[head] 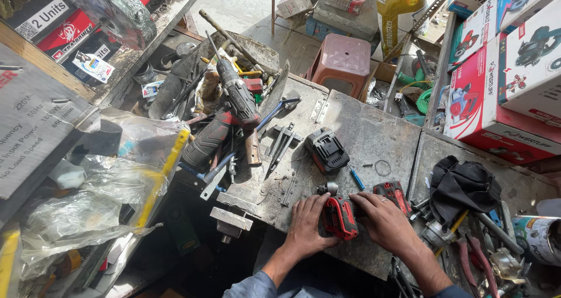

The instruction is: The person works on a red cordless power tool at a cluttered workbench. They wipe the tool body with a dark cloth, manipulate its chuck and handle area, then pick up a round metal component and turn it in their hands while fitting it to the tool.

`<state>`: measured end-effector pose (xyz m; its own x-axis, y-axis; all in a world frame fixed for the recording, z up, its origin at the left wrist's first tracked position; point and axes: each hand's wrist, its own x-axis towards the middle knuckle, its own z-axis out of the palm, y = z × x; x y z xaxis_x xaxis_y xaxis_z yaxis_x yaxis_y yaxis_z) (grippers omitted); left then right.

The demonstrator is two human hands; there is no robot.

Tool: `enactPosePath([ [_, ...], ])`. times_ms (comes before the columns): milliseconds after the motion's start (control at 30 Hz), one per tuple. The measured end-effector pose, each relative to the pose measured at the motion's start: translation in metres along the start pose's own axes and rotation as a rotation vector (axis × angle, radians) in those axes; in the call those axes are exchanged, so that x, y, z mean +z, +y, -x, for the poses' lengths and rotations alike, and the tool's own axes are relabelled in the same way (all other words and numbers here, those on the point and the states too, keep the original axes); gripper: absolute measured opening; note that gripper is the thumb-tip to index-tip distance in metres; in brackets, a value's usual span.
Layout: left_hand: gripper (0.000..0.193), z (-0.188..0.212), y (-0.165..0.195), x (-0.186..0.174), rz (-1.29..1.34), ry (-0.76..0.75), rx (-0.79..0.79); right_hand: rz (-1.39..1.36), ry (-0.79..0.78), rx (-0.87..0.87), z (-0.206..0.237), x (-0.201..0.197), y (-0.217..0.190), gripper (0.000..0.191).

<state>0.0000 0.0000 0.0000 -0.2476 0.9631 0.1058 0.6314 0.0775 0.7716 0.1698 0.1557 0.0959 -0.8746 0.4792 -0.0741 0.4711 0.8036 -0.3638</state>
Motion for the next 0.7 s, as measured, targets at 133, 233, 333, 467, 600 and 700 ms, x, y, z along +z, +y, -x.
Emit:
enactPosePath([
  [133, 0.113, -0.001, -0.001, -0.001, 0.018, 0.033, 0.024, 0.012, 0.03, -0.025, -0.003, 0.0, 0.0, 0.062],
  [233, 0.113, 0.0, -0.001, 0.0, 0.012, 0.036, 0.029, 0.012, 0.069, -0.035, -0.002, 0.002, -0.001, 0.062],
  [333, 0.115, 0.0, 0.002, -0.002, 0.014, 0.029, 0.022, 0.019, 0.065, 0.006, -0.001, 0.003, -0.003, 0.063],
  [467, 0.12, -0.004, 0.009, -0.009, 0.02, 0.016, 0.011, 0.032, 0.079, 0.014, -0.001, 0.005, -0.003, 0.066],
  [600, 0.133, -0.003, 0.026, -0.01, 0.048, 0.078, 0.024, 0.018, 0.086, 0.018, -0.001, 0.004, -0.002, 0.063],
  [700, 0.134, -0.01, 0.033, -0.008, 0.105, 0.18, 0.128, 0.013, 0.076, 0.018, 0.0, 0.0, -0.001, 0.064],
])
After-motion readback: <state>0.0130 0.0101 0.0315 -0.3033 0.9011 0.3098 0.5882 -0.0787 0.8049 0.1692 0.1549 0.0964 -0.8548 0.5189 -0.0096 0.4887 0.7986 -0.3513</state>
